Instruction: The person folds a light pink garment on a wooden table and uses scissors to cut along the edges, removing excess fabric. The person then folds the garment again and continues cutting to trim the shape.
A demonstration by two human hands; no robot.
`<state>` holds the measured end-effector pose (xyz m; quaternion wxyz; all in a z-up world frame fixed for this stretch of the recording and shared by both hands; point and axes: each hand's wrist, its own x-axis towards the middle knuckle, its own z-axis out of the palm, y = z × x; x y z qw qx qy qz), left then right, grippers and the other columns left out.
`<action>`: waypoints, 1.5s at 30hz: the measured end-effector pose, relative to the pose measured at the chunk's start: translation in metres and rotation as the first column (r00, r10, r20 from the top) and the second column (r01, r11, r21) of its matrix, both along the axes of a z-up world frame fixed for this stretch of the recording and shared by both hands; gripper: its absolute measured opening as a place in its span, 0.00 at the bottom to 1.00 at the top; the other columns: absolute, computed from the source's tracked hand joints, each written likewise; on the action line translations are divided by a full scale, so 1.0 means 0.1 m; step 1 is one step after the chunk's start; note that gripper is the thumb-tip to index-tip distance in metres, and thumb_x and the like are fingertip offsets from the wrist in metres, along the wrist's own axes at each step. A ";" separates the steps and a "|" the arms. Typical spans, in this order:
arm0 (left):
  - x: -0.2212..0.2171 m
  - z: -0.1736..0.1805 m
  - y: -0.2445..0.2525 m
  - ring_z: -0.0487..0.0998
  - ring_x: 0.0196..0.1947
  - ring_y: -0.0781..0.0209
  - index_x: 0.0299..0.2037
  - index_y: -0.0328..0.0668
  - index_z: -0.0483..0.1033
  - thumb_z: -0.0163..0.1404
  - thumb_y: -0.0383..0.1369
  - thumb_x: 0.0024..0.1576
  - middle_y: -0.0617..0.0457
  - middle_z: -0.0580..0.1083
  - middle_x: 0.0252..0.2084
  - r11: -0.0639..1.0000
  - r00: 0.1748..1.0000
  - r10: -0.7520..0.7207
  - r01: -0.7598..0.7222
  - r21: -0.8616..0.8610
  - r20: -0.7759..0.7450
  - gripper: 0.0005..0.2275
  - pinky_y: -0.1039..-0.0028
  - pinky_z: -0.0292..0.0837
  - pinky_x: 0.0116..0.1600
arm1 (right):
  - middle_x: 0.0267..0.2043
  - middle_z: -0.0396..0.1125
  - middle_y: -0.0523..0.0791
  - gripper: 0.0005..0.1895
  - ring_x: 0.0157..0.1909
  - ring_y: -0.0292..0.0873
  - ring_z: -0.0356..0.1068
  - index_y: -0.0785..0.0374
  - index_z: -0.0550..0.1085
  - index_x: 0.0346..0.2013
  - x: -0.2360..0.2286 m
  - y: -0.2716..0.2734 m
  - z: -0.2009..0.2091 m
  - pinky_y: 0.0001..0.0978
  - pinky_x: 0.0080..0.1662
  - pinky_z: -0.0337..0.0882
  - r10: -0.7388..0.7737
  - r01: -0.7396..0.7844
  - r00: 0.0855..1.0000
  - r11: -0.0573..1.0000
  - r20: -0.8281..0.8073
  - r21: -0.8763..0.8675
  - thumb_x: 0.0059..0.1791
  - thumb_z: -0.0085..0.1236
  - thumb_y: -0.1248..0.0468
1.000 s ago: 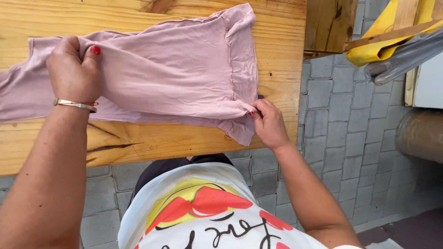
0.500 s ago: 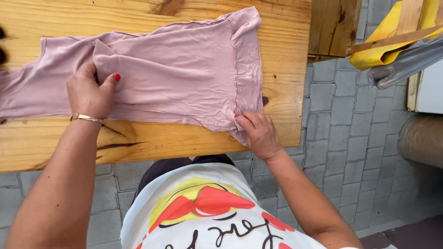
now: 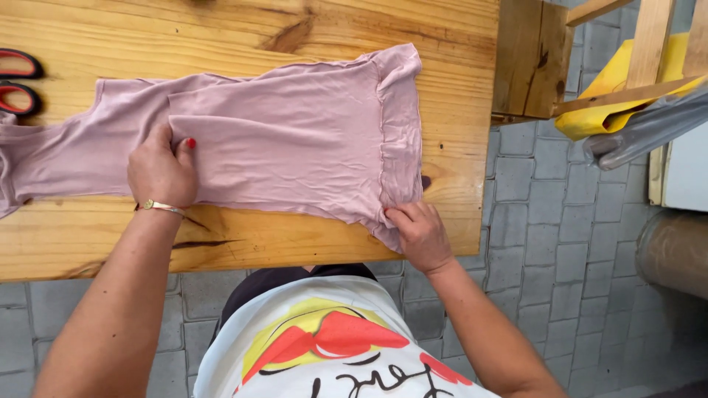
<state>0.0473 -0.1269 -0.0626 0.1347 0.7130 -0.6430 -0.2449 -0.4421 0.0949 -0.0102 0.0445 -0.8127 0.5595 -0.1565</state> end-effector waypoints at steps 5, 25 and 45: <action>0.09 -0.23 0.02 0.88 0.52 0.20 0.61 0.50 0.85 0.63 0.43 0.79 0.36 0.88 0.47 0.999 0.998 0.033 -0.032 -0.023 0.056 0.10 0.32 0.84 0.56 | 0.49 0.74 0.42 0.12 0.49 0.52 0.77 0.49 0.86 0.52 -0.12 0.02 -0.08 0.45 0.51 0.75 -0.034 0.035 0.998 0.999 0.043 -0.024 0.61 0.57 0.67; -0.20 -0.15 -0.24 0.89 0.45 0.48 0.52 0.50 0.90 0.65 0.29 0.64 0.44 0.84 0.39 0.945 0.892 0.259 -0.313 -0.092 -0.372 0.08 0.58 0.82 0.51 | 0.54 0.77 0.39 0.14 0.62 0.47 0.74 0.45 0.85 0.57 0.25 -3.07 -0.24 0.46 0.58 0.70 0.060 -0.065 0.992 0.997 -0.115 -0.036 0.56 0.71 0.61; -0.27 0.12 0.05 0.85 0.42 0.28 0.43 0.41 0.83 0.67 0.30 0.75 0.41 0.77 0.34 0.876 0.946 0.033 -0.183 -0.445 -0.324 0.08 0.51 0.80 0.47 | 0.42 0.78 0.37 0.09 0.47 0.44 0.80 0.46 0.76 0.48 -0.05 -3.11 -0.07 0.44 0.61 0.69 0.259 -0.247 0.962 0.960 0.086 -0.131 0.58 0.67 0.65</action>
